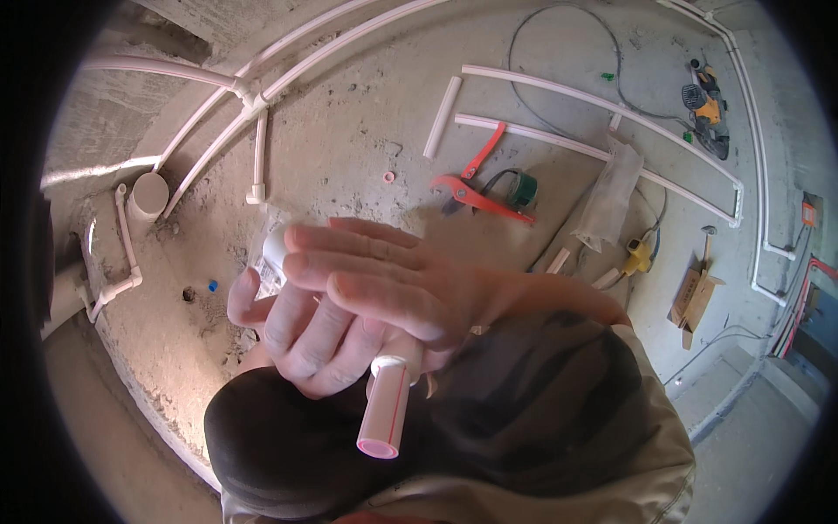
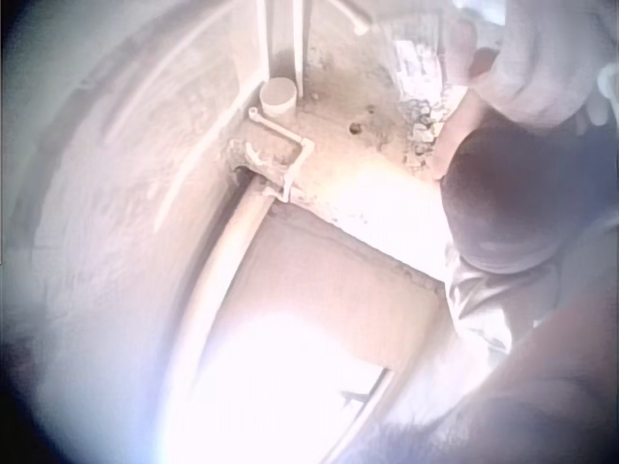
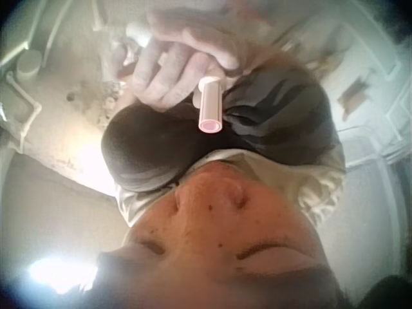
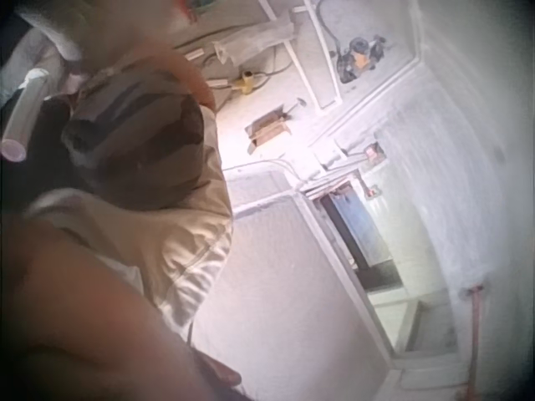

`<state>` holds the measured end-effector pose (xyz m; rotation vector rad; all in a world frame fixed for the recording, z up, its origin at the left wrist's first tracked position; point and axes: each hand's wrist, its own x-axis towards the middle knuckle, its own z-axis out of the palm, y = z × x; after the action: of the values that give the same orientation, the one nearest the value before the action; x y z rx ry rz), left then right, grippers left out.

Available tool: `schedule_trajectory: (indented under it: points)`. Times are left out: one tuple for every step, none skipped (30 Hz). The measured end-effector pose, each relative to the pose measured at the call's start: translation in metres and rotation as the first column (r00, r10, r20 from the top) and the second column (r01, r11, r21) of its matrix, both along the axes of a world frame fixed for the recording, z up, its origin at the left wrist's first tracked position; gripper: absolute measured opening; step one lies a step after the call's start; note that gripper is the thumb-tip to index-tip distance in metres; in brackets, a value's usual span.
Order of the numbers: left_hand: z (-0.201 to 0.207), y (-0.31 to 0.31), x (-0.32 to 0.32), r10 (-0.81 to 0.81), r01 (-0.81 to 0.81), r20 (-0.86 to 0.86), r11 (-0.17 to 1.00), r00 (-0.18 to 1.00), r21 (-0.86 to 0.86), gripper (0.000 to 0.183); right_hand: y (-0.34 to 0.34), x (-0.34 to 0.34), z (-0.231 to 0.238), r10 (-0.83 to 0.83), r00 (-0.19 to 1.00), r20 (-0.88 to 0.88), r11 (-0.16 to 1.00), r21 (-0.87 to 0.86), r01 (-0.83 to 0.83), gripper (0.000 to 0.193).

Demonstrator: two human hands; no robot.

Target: The person assembles white PVC pipes and fittings by hand. They repeatedly join short pipe segments to elbow and tee fittings, then dry-fit the assembled sections against existing wall-mounted piping to check alignment.

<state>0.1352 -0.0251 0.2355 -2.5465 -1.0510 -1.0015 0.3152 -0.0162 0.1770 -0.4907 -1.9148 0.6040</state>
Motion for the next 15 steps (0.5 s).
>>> schedule_trajectory:
  points:
    - [0.003, -0.001, -0.002, -0.017, 0.017, -0.013, 1.000, 1.000, -0.017, 0.017, -0.001, -0.003, -0.001, -0.045, 0.999, -0.026, 0.998, 0.045, 0.046, 0.084]
    - [0.005, -0.002, -0.004, -0.024, 0.025, -0.063, 1.000, 0.998, 0.016, 0.019, -0.002, -0.004, 0.000, -0.090, 0.994, -0.054, 0.992, 0.088, 0.095, 0.085]
    - [0.007, -0.002, -0.006, -0.052, 0.050, -0.036, 0.997, 0.998, -0.052, 0.021, -0.001, -0.008, -0.001, -0.137, 0.987, -0.083, 0.981, 0.128, 0.147, 0.085]
    - [0.004, 0.000, -0.007, -0.078, 0.079, 0.009, 0.993, 0.997, -0.086, 0.022, 0.000, -0.004, 0.002, -0.095, 0.993, -0.071, 0.985, 0.141, 0.104, 0.087]
    - [0.000, 0.002, -0.008, -0.103, 0.109, 0.055, 0.987, 0.993, -0.119, 0.023, 0.002, -0.005, 0.002, -0.056, 0.995, -0.087, 0.993, 0.097, 0.065, 0.090]
    - [-0.006, 0.006, -0.008, -0.127, 0.141, 0.103, 0.979, 0.987, -0.147, 0.024, 0.003, -0.002, 0.004, -0.020, 0.994, -0.105, 0.998, 0.053, 0.025, 0.094]
    - [-0.012, 0.009, -0.008, -0.148, 0.174, 0.151, 0.969, 0.977, -0.175, 0.025, 0.005, -0.002, 0.006, 0.010, 0.988, -0.156, 0.999, -0.049, -0.018, 0.099]
    - [-0.020, 0.013, -0.010, -0.184, 0.234, 0.218, 0.943, 0.959, -0.237, 0.026, 0.007, -0.001, 0.008, 0.035, 0.977, -0.209, 0.987, -0.147, -0.067, 0.104]
    - [-0.027, 0.016, -0.011, -0.174, 0.330, 0.372, 0.849, 0.912, -0.413, 0.028, 0.009, 0.000, 0.011, 0.055, 0.963, -0.263, 0.964, -0.238, -0.120, 0.110]
    - [-0.034, 0.018, -0.013, -0.183, 0.425, 0.461, 0.754, 0.868, -0.501, 0.031, 0.011, 0.000, 0.013, 0.071, 0.946, -0.317, 0.930, -0.321, -0.177, 0.116]
    - [-0.042, 0.016, -0.009, -0.108, 0.531, 0.639, 0.668, 0.762, -0.521, 0.034, 0.012, 0.001, 0.015, 0.080, 0.926, -0.368, 0.886, -0.399, -0.235, 0.121]
    - [-0.043, 0.014, -0.016, 0.026, 0.621, 0.705, 0.452, 0.709, -0.641, 0.042, 0.014, 0.002, 0.017, 0.074, 0.915, -0.397, 0.839, -0.471, -0.272, 0.126]
    - [-0.045, 0.009, -0.016, 0.158, 0.700, 0.759, 0.304, 0.632, -0.646, 0.044, 0.015, 0.003, 0.020, 0.062, 0.905, -0.422, 0.783, -0.542, -0.306, 0.129]
    - [-0.048, 0.004, -0.016, 0.300, 0.778, 0.787, 0.180, 0.539, -0.601, 0.045, 0.016, 0.004, 0.022, 0.046, 0.893, -0.447, 0.720, -0.605, -0.340, 0.133]
    - [-0.049, 0.001, -0.017, 0.341, 0.796, 0.774, 0.106, 0.534, -0.596, 0.049, 0.017, 0.005, 0.024, 0.037, 0.881, -0.472, 0.666, -0.646, -0.374, 0.135]
